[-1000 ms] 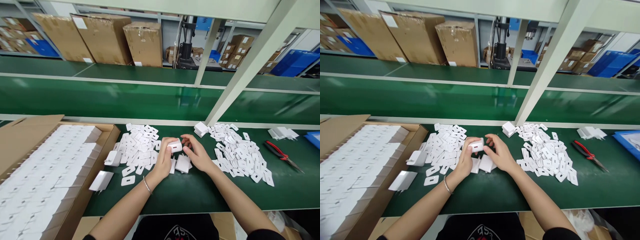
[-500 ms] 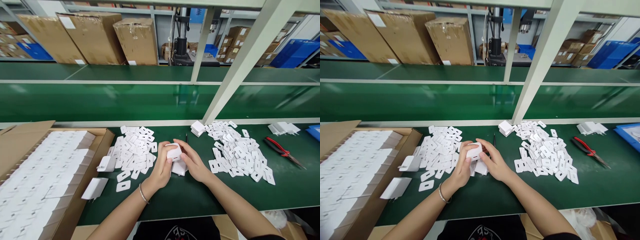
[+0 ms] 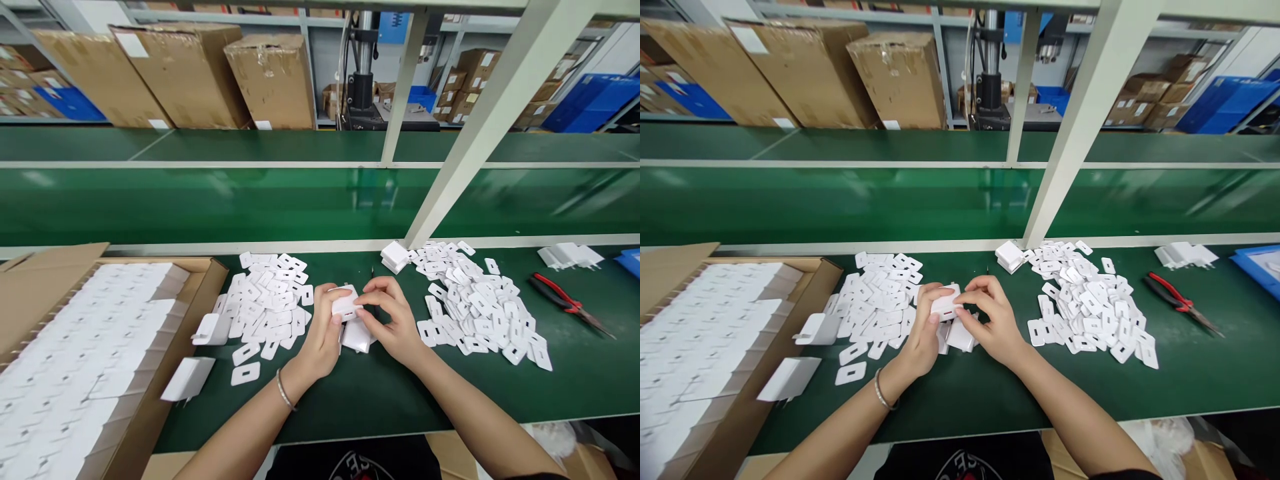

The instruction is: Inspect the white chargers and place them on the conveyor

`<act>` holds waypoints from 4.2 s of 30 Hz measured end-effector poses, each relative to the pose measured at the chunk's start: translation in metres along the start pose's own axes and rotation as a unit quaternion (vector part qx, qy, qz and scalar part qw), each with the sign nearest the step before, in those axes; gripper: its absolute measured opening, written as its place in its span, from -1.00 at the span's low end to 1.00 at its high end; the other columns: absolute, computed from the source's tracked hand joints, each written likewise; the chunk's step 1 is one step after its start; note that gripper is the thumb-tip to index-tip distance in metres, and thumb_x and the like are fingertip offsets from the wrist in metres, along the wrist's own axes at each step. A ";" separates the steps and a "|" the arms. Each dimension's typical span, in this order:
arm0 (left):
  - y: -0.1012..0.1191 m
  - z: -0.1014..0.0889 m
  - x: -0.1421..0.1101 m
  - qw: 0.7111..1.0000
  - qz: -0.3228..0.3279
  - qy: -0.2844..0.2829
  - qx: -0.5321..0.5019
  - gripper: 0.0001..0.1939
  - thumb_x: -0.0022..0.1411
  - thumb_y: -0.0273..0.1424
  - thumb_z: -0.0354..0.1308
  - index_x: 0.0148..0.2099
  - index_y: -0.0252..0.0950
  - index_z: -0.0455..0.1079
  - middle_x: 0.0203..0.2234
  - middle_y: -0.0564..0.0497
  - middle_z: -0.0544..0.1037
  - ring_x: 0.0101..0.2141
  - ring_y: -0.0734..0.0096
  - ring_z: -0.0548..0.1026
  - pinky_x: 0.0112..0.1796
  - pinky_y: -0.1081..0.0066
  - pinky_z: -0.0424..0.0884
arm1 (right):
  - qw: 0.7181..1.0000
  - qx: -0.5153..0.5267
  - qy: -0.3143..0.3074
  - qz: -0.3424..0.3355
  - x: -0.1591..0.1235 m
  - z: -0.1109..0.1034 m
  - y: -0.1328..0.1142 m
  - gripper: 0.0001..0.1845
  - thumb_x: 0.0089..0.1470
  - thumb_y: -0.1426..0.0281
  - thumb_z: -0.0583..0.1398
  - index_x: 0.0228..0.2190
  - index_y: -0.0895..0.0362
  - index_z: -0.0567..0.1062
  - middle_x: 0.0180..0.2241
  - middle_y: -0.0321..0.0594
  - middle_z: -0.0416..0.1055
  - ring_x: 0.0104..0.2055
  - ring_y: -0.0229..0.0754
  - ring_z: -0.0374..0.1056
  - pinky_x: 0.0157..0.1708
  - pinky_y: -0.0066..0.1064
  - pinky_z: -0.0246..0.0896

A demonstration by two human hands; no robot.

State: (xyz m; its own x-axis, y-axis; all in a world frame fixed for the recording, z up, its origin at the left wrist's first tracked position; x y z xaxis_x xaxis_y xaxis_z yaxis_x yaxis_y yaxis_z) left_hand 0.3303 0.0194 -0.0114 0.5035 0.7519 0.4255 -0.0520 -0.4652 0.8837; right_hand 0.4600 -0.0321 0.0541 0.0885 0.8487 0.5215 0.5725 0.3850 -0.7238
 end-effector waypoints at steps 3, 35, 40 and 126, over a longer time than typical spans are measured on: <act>0.000 -0.001 -0.001 1.000 0.005 0.005 0.008 -0.59 0.60 -0.10 -0.27 0.28 -0.10 0.20 0.10 -0.13 0.21 0.22 0.13 0.23 0.21 0.05 0.29 | 1.000 0.010 0.002 -0.013 0.001 -0.001 -0.005 -0.92 0.32 0.39 0.27 -0.18 -0.02 0.59 -0.20 -0.20 0.33 -0.18 -0.12 0.38 -0.23 -0.24 0.40; 0.021 -0.006 0.007 0.998 0.059 -0.009 -0.032 -0.63 0.54 -0.06 -0.03 0.25 -0.07 0.27 -0.07 -0.08 0.33 -0.10 0.21 0.44 -0.13 0.23 0.48 | 0.995 0.006 -0.082 0.053 -0.004 0.015 0.003 -0.56 0.44 0.01 0.05 0.12 0.01 0.41 -0.14 -0.12 0.47 -0.19 -0.05 0.40 -0.17 -0.17 0.40; 0.018 -0.006 0.013 0.994 0.031 -0.037 -0.096 -0.55 0.53 -0.01 -0.04 0.31 -0.05 0.25 -0.08 -0.07 0.37 -0.15 0.24 0.46 -0.16 0.25 0.49 | 0.997 0.000 -0.062 0.034 -0.003 0.009 0.002 -0.58 0.44 0.01 0.06 0.09 0.01 0.41 -0.15 -0.13 0.45 -0.18 -0.05 0.38 -0.17 -0.17 0.40; 0.017 -0.028 0.013 0.995 -0.062 0.075 0.018 -0.64 0.13 -0.55 0.20 -0.07 -0.16 0.20 0.06 -0.11 0.50 -0.10 0.19 0.61 -0.26 0.31 0.49 | 0.826 -0.512 -0.184 0.149 -0.076 -0.100 0.067 -0.68 0.40 0.29 0.03 0.00 0.13 0.49 -0.04 0.05 0.42 -0.52 -0.13 0.43 -0.54 -0.25 0.35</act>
State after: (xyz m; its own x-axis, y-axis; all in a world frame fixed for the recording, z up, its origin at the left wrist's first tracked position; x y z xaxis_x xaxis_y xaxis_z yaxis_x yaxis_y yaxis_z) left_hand 0.3120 0.0342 0.0150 0.3701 0.8645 0.3401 0.0350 -0.3788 0.9248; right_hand 0.5732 -0.1069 0.0108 0.2048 0.9755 0.0805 0.9755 -0.2102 0.0651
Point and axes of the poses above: each hand's wrist, its own x-axis towards the middle knuckle, its own z-axis out of the palm, y = z × x, the point moved 9 cm from there along x, towards the middle knuckle
